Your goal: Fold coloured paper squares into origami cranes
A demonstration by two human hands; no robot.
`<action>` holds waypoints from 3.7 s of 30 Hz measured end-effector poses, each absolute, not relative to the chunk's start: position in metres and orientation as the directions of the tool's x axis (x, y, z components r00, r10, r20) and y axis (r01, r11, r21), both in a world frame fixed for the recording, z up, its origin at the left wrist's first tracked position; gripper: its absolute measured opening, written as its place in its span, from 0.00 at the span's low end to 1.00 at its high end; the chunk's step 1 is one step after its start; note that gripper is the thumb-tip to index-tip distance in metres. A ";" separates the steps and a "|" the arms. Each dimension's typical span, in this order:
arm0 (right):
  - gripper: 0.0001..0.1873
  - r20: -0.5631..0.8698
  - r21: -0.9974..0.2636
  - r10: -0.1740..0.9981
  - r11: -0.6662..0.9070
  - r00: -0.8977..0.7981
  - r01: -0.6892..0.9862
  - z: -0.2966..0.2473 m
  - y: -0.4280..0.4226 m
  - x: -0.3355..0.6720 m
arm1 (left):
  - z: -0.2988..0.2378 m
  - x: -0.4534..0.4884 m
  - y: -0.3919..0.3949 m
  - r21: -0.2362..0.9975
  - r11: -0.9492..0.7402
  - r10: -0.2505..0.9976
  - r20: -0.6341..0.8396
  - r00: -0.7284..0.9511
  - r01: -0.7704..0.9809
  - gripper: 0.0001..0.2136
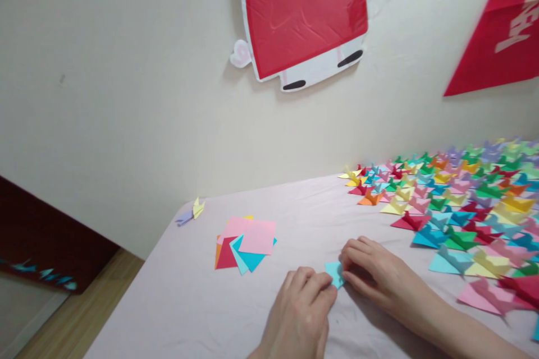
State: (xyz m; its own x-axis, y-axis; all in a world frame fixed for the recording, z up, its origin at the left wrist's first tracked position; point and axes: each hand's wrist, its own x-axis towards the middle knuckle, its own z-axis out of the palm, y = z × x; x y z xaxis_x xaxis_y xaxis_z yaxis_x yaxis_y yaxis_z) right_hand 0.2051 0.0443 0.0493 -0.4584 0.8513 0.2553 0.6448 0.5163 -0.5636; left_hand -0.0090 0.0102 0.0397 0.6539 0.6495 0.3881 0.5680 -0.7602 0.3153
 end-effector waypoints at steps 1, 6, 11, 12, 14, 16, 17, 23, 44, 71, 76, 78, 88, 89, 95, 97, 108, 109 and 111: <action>0.09 0.254 -0.568 0.859 0.505 -0.445 0.650 0.047 0.044 0.204 | 0.040 -0.009 0.010 0.301 -0.760 0.650 0.380 0.658 0.577 0.19; 0.08 0.287 -0.589 0.867 0.495 -0.407 0.639 0.037 0.045 0.202 | 0.039 -0.008 0.011 0.222 -0.772 0.631 0.389 0.671 0.596 0.13; 0.08 0.275 -0.614 0.872 0.483 -0.404 0.625 0.036 0.046 0.202 | 0.033 -0.005 0.011 0.126 -0.799 0.571 0.467 0.676 0.588 0.09; 0.08 0.269 -0.617 0.875 0.478 -0.403 0.625 0.037 0.046 0.202 | 0.033 -0.004 0.011 0.104 -0.799 0.563 0.475 0.676 0.593 0.09; 0.08 0.258 -0.621 0.879 0.469 -0.401 0.628 0.038 0.046 0.202 | 0.031 -0.001 0.012 0.061 -0.791 0.559 0.479 0.677 0.609 0.10; 0.08 0.256 -0.626 0.880 0.466 -0.400 0.625 0.038 0.047 0.201 | 0.030 0.001 0.012 0.028 -0.785 0.558 0.463 0.688 0.618 0.10; 0.08 0.257 -0.628 0.880 0.467 -0.400 0.622 0.038 0.047 0.201 | 0.030 0.001 0.012 0.021 -0.784 0.561 0.452 0.693 0.621 0.10; 0.08 0.265 -0.654 0.883 0.459 -0.387 0.601 0.037 0.046 0.200 | 0.029 0.003 0.012 0.037 -0.781 0.573 0.441 0.691 0.624 0.10; 0.08 0.215 -0.688 0.900 0.416 -0.380 0.595 0.036 0.048 0.199 | 0.030 0.009 0.012 0.015 -0.754 0.585 0.471 0.660 0.657 0.10; 0.09 0.078 -0.628 0.928 0.329 -0.363 0.705 0.039 0.044 0.196 | 0.030 0.008 0.011 0.056 -0.743 0.623 0.419 0.660 0.666 0.08; 0.12 0.084 -0.645 0.926 0.331 -0.367 0.689 0.041 0.044 0.196 | 0.031 0.008 0.013 0.055 -0.743 0.622 0.426 0.657 0.667 0.07; 0.13 0.086 -0.652 0.924 0.335 -0.372 0.680 0.042 0.044 0.197 | 0.032 0.008 0.013 0.050 -0.741 0.624 0.422 0.658 0.670 0.06; 0.18 0.075 -0.706 0.921 0.320 -0.383 0.631 0.045 0.044 0.199 | 0.028 0.006 0.010 0.039 -0.745 0.596 0.486 0.639 0.666 0.09; 0.18 0.076 -0.710 0.920 0.320 -0.384 0.627 0.045 0.045 0.199 | 0.028 0.006 0.010 0.038 -0.745 0.592 0.497 0.634 0.666 0.09; 0.17 0.094 -0.741 0.918 0.324 -0.386 0.589 0.043 0.048 0.203 | 0.034 0.003 0.007 0.080 -0.734 0.650 0.370 0.664 0.674 0.09; 0.16 0.106 -0.753 0.917 0.326 -0.383 0.572 0.043 0.049 0.203 | 0.038 0.004 0.006 0.130 -0.718 0.684 0.312 0.659 0.684 0.09; 0.14 0.128 -0.678 0.916 0.361 -0.381 0.640 0.047 0.046 0.200 | 0.050 0.041 0.021 0.462 -0.238 0.970 0.148 0.190 0.854 0.08; 0.14 0.125 -0.678 0.916 0.360 -0.382 0.641 0.047 0.047 0.200 | 0.049 0.043 0.021 0.454 -0.218 0.975 0.139 0.173 0.864 0.08; 0.14 0.119 -0.679 0.916 0.357 -0.383 0.642 0.046 0.047 0.200 | 0.048 0.045 0.021 0.444 -0.186 0.981 0.124 0.146 0.876 0.08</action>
State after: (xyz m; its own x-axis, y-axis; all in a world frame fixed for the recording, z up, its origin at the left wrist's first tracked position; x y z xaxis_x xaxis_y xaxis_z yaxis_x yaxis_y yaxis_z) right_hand 0.2001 0.0475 0.0463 -0.3833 0.9159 0.1193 0.6417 0.3569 -0.6788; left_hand 0.0455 0.0211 0.0475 0.1458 0.9815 0.1245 0.8763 -0.1865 0.4443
